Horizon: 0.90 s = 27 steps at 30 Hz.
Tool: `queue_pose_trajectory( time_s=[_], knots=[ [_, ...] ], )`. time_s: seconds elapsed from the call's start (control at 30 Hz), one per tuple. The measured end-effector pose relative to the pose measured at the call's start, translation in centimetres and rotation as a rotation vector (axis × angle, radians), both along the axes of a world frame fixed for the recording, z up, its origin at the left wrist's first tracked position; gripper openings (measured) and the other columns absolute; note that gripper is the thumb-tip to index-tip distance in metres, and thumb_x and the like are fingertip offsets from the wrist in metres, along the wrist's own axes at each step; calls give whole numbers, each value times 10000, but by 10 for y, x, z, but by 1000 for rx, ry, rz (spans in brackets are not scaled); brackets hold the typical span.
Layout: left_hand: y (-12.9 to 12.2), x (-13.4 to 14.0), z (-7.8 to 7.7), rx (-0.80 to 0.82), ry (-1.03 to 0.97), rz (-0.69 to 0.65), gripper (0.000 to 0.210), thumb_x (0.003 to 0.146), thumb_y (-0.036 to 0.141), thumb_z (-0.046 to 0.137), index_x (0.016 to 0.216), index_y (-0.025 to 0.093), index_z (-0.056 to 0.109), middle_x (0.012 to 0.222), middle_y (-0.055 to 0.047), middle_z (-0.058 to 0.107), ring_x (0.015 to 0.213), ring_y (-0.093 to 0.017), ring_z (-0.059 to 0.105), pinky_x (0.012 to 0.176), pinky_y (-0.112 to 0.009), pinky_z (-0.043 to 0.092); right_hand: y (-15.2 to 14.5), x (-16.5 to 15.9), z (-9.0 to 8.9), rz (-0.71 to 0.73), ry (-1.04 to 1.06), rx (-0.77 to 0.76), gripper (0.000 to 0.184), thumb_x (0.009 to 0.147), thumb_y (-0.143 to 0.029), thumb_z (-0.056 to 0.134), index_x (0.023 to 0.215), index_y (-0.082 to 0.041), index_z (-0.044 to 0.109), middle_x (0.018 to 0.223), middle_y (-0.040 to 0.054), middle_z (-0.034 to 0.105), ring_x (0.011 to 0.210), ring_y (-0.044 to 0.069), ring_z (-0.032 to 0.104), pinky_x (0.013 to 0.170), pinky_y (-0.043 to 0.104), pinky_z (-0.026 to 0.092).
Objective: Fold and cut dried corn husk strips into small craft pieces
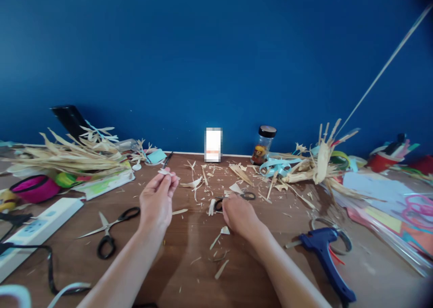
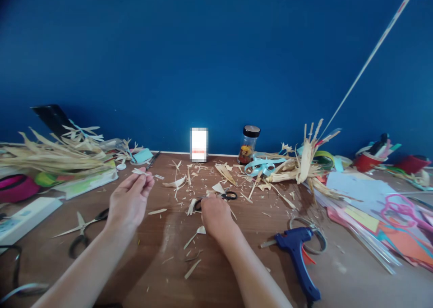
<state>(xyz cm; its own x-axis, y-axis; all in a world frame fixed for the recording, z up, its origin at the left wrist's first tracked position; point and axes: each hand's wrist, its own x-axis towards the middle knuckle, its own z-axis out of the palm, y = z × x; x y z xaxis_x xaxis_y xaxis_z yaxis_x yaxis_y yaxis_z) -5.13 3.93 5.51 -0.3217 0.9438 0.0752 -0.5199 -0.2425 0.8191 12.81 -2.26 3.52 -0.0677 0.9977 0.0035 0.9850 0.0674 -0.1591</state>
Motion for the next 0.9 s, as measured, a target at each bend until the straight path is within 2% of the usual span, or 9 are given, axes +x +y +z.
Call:
queue_pose_trajectory(
  time_s=[0.07,0.13,0.2,0.33,0.4,0.5,0.6,0.7,0.9],
  knots=[
    [-4,8,-1,-43,-2,-53,178,638,137,677,812,124,642,752,-15,639,666,-62,594,724,-210,492,0,-1,-2,-9,-2,-2,189,769,-122,462,869,-122,623,898,174,631,848,269,597,682,329,423],
    [-9,19,-6,-105,-5,-138,145,634,140,675,770,115,631,743,-20,639,653,-62,588,706,-205,490,0,-1,-4,-18,10,-15,185,740,-92,475,854,-129,616,836,160,647,801,265,610,662,327,419],
    [-15,32,-15,-196,11,-224,134,639,165,672,756,122,623,732,-17,638,650,-65,585,682,-193,487,0,2,-4,-22,38,-23,192,709,-78,493,850,-145,604,794,135,656,757,252,617,635,314,413],
    [-23,47,-32,-253,45,-358,171,622,191,690,761,109,635,713,-38,638,623,-93,581,607,-206,489,1,8,-3,2,159,3,203,725,-116,493,899,-189,569,792,57,653,747,183,601,626,252,398],
    [-26,47,-38,-263,66,-392,184,618,210,696,768,118,639,647,-8,616,574,-77,558,569,-188,475,4,8,-3,41,424,45,136,758,-161,479,866,-189,557,764,22,635,702,138,578,610,218,400],
    [-28,44,-43,-283,110,-430,211,602,235,710,768,121,647,553,27,578,485,-52,511,508,-167,445,10,3,-6,44,981,123,85,773,-221,491,819,-164,534,705,2,588,624,107,536,580,202,409],
    [-29,44,-47,-304,162,-471,246,586,247,720,775,101,658,534,15,589,461,-58,509,494,-180,441,12,-6,-11,-23,1268,142,138,724,-262,574,797,-162,514,650,-25,545,576,97,505,551,202,402],
    [-32,45,-50,-308,204,-481,269,587,254,718,799,97,670,565,-4,620,468,-65,518,498,-186,440,12,-11,-14,-41,1319,105,175,683,-282,623,734,-167,502,619,-37,538,546,91,487,519,197,381],
    [-34,44,-48,-305,235,-469,255,588,281,714,786,121,689,650,-16,655,538,-80,552,575,-203,462,11,-12,-18,-64,1278,113,155,679,-264,616,708,-169,497,594,-46,517,534,90,467,506,196,366]
  ],
)
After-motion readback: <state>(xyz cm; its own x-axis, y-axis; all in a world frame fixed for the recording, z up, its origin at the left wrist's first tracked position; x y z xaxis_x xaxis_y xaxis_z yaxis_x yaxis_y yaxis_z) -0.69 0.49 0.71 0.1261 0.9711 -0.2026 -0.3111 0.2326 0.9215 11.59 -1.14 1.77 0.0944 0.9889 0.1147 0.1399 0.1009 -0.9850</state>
